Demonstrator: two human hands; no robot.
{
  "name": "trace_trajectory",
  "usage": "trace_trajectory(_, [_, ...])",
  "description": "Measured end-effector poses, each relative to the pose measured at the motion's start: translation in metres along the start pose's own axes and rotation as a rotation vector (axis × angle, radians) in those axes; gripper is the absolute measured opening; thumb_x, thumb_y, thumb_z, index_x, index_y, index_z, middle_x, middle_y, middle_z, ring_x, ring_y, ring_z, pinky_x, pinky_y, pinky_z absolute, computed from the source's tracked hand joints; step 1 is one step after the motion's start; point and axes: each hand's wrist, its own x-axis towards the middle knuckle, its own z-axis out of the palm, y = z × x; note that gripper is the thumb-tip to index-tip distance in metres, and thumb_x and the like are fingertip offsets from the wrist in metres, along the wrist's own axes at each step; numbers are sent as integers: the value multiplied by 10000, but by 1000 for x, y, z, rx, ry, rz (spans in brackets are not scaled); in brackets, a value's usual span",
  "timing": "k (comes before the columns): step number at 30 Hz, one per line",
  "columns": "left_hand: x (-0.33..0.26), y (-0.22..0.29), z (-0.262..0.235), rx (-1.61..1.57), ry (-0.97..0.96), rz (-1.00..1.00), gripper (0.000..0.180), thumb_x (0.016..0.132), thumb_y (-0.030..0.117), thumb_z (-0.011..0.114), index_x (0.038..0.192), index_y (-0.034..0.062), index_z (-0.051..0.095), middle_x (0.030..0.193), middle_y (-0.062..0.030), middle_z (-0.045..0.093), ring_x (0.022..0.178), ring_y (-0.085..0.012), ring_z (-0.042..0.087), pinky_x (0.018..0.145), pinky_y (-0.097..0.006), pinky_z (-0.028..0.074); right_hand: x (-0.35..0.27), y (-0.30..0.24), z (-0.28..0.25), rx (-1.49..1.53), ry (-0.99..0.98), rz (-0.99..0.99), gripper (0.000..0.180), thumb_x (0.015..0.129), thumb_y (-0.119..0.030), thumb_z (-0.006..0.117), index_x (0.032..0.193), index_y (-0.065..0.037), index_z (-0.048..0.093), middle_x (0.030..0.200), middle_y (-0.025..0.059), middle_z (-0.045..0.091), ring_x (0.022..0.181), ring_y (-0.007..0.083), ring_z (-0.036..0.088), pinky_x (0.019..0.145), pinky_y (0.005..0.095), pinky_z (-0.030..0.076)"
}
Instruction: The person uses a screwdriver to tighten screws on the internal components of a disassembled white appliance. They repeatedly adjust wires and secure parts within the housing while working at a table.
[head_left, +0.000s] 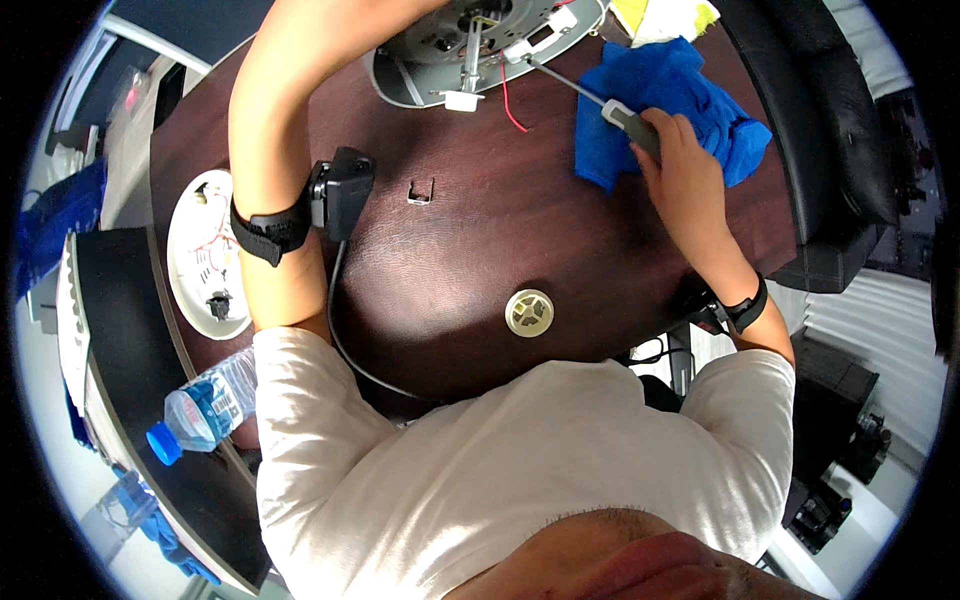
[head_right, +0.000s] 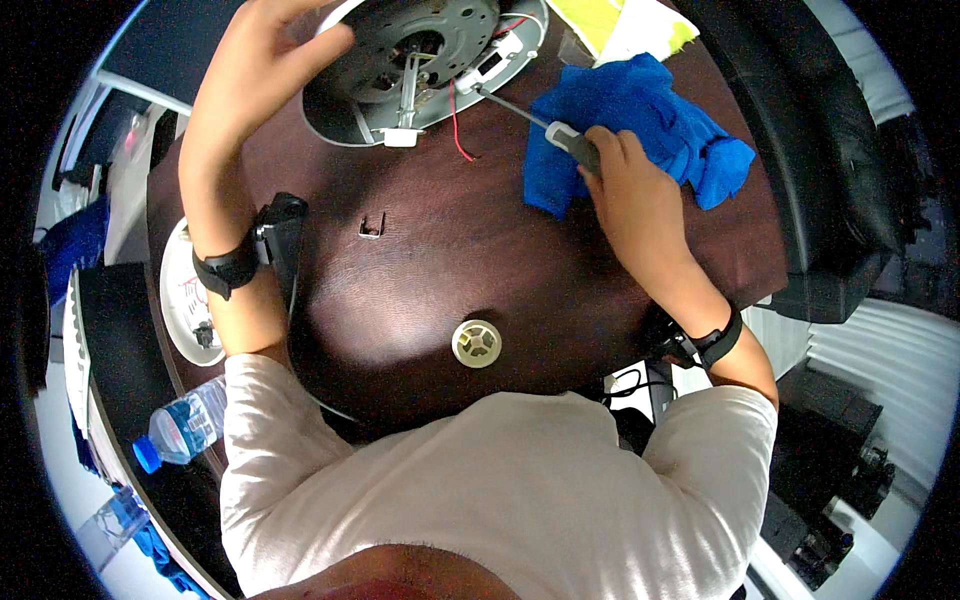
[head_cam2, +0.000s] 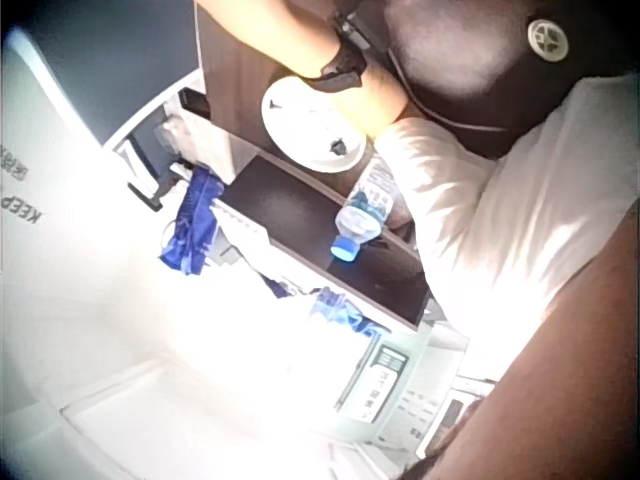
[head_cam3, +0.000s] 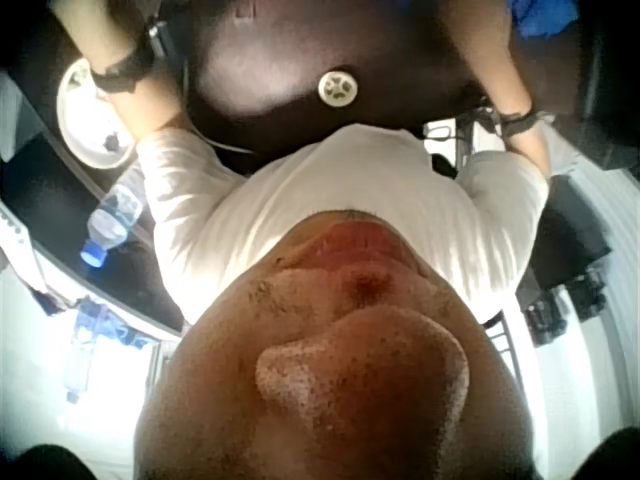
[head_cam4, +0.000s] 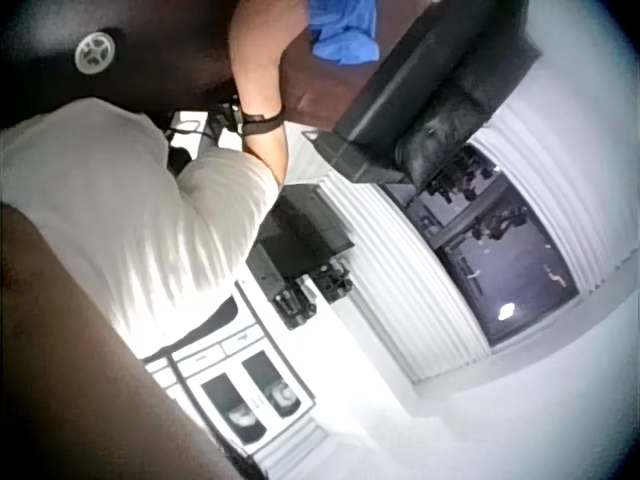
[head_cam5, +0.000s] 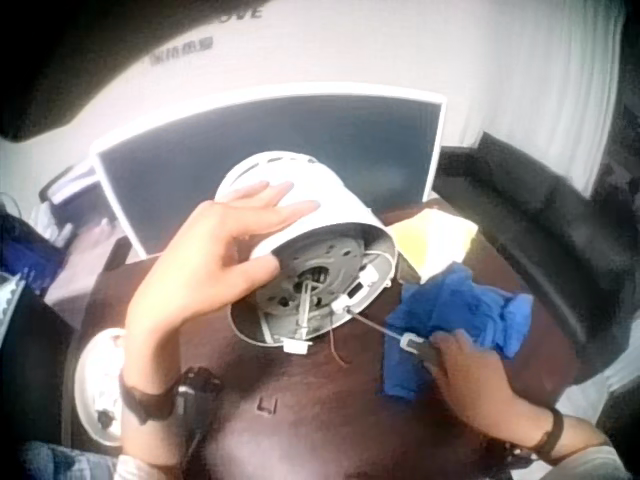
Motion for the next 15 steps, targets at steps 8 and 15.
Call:
trace_trajectory(8, [1,-10,-4,-28,-49,-88,584,726,45,615,1307,90,649,1391,-311,517,1379,-425,444,1149,-446,351,4,1,3,691,-201,432,263,978,-270,653,1109,-53,581,754,33,536,543,148,545,468,269,405])
trace_trajectory(15, [0,-10,-1,8,7,25,572,728,59,609,1299,60,640,1376,-328,517,1357,-459,451,1153,-441,339,-12,-11,13,999,-291,718,287,995,-287,640,1154,-59,569,760,9,530,509,69,483,437,235,355])
